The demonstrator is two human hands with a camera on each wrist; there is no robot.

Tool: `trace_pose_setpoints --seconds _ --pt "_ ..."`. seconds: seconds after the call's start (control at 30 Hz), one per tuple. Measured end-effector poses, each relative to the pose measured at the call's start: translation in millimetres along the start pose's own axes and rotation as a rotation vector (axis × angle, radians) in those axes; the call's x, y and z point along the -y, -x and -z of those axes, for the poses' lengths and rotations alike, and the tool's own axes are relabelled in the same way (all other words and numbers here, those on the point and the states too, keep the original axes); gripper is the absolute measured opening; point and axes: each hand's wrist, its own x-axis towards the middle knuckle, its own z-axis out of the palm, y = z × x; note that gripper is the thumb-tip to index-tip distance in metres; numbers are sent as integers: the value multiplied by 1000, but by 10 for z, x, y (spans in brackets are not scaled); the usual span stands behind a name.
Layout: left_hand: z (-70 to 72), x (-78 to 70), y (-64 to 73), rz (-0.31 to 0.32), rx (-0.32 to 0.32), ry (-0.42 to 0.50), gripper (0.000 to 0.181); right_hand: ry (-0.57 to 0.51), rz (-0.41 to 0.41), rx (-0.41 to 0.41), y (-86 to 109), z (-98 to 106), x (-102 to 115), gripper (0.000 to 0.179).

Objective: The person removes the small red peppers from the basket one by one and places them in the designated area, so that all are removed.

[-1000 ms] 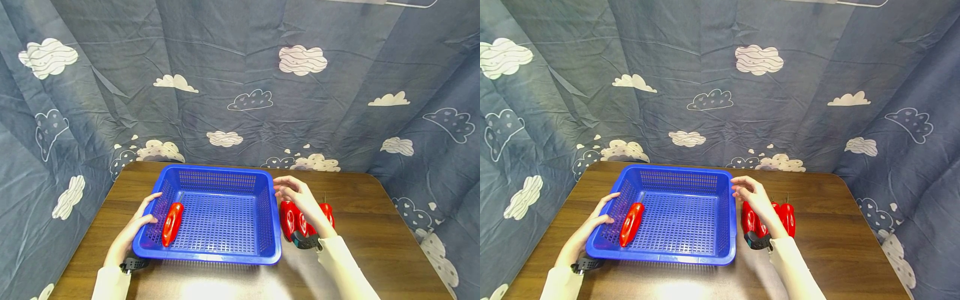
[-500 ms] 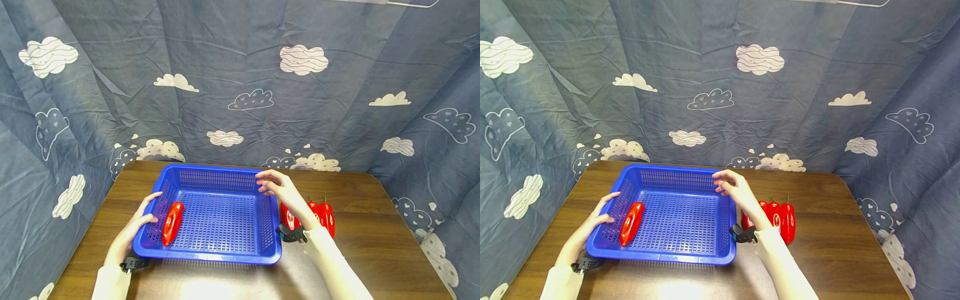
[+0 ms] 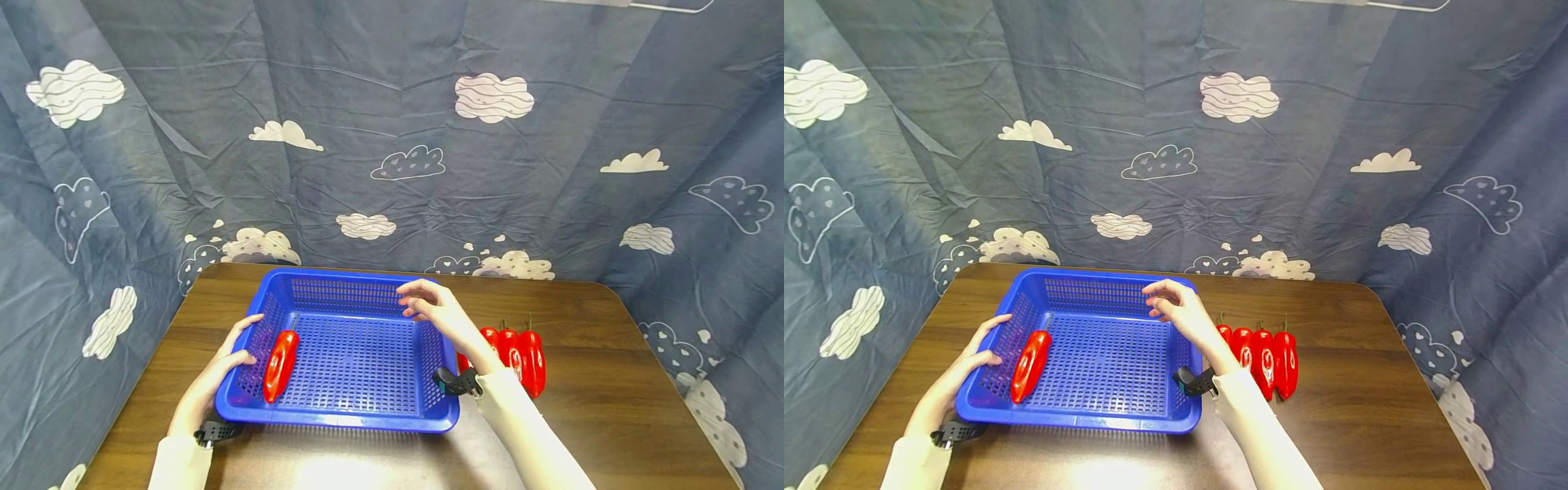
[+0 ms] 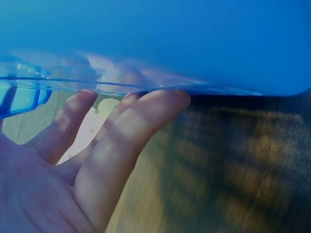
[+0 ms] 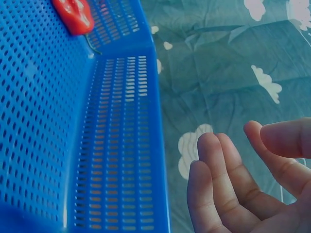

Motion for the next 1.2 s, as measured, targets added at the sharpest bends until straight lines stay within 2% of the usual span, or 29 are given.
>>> trace_pose_setpoints --seconds 0.4,0.57,0.9,1.2 --pt "-7 -9 7 5 13 33 70 -5 -5 47 -83 -268 -1 26" --pt "-3 -11 5 4 16 42 70 1 -19 56 -130 -346 -68 26" --pt "-9 -23 10 12 7 30 69 9 -49 79 -181 -530 -111 27" --pt "-4 -15 3 -16 -8 -22 69 23 -39 113 -219 -697 -85 26"
